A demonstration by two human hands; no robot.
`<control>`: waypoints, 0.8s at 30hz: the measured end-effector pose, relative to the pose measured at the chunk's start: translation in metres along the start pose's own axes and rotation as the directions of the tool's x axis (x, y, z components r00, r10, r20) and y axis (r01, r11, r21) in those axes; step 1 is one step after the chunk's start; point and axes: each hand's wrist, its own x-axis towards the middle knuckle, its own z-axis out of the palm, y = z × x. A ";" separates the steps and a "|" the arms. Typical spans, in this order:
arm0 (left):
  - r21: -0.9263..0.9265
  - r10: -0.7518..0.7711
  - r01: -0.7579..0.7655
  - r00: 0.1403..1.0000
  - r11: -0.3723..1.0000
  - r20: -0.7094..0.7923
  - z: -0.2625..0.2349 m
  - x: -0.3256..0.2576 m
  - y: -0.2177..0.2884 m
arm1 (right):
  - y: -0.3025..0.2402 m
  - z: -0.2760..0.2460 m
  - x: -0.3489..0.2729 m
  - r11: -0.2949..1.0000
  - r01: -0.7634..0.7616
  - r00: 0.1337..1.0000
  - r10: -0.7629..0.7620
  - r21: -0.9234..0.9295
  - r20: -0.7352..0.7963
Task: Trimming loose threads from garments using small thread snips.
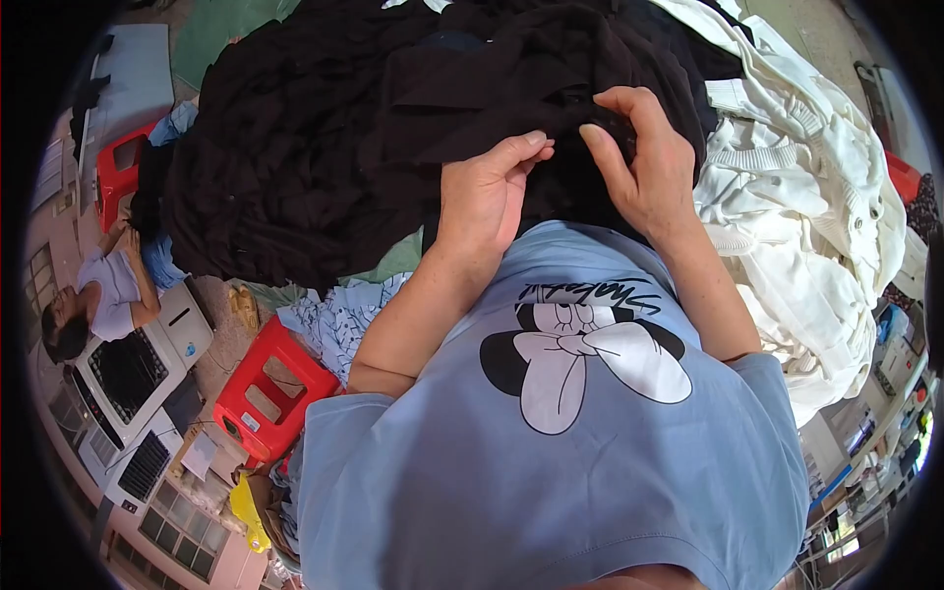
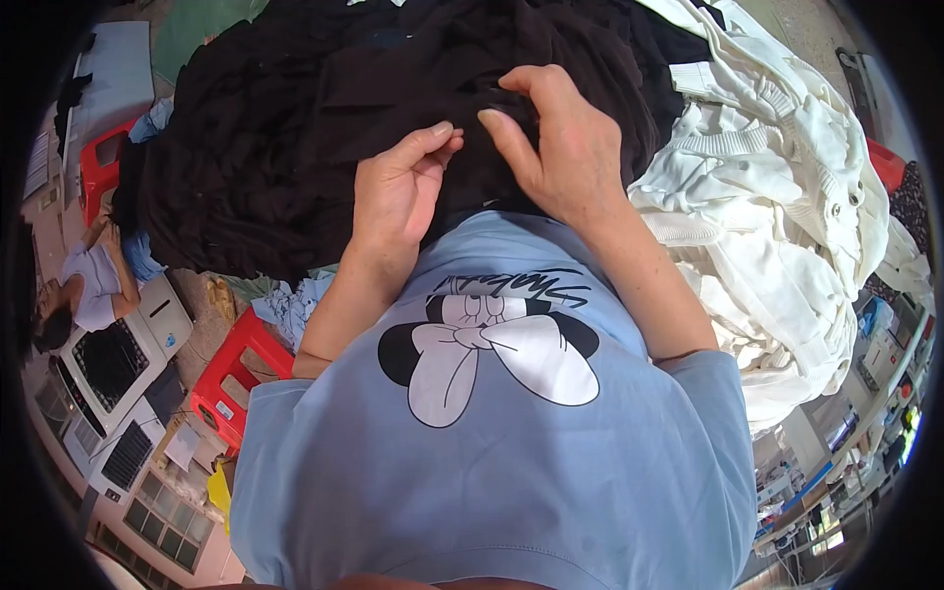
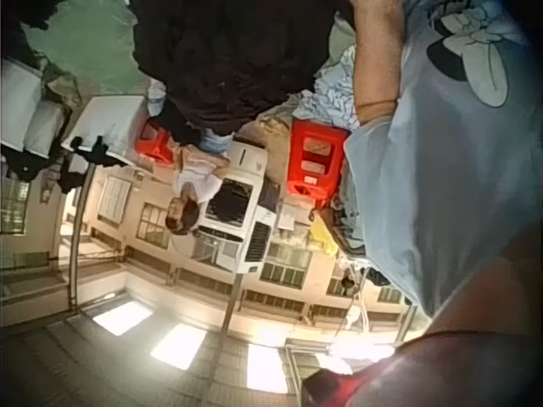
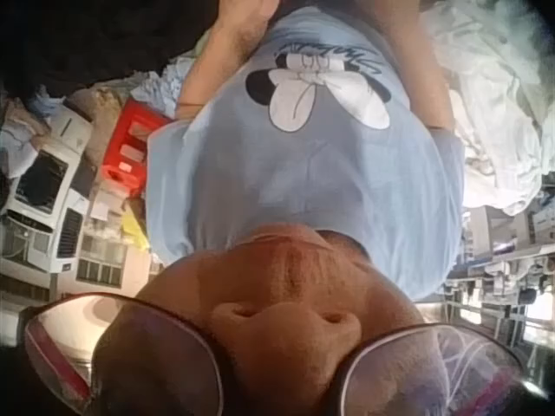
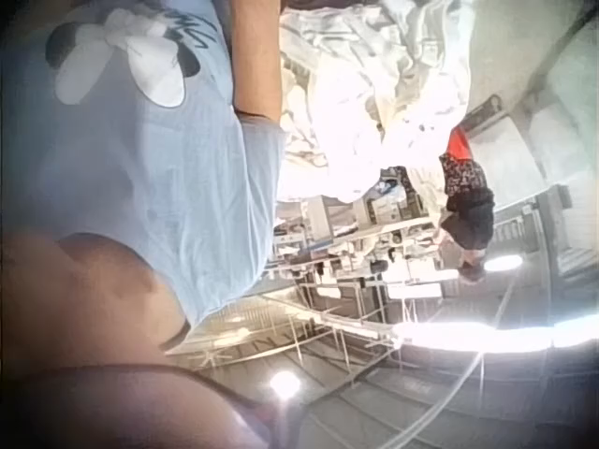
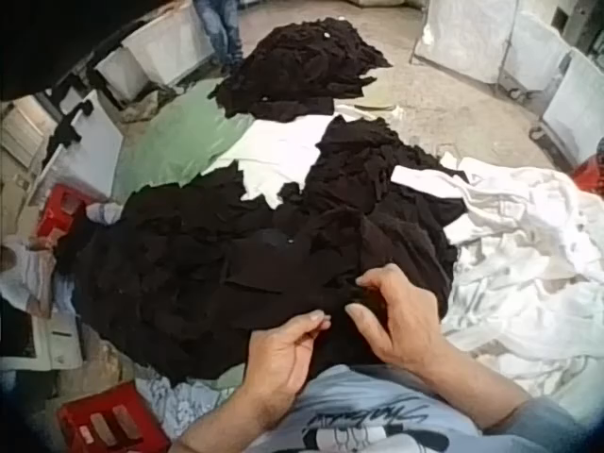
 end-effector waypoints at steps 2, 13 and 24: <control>-0.018 -0.014 0.013 0.999 1.000 -0.051 0.004 -0.002 0.000 | -0.008 0.001 -0.003 1.000 0.009 1.000 -0.009 0.024 -0.027; -0.018 0.009 -0.010 0.999 1.000 -0.043 0.005 -0.002 -0.002 | -0.004 0.017 -0.010 0.990 0.090 0.994 -0.096 -0.111 -0.055; -0.037 0.005 -0.007 0.999 0.999 -0.041 0.003 -0.001 -0.004 | 0.000 0.018 -0.007 0.958 0.193 0.971 -0.217 -0.212 -0.099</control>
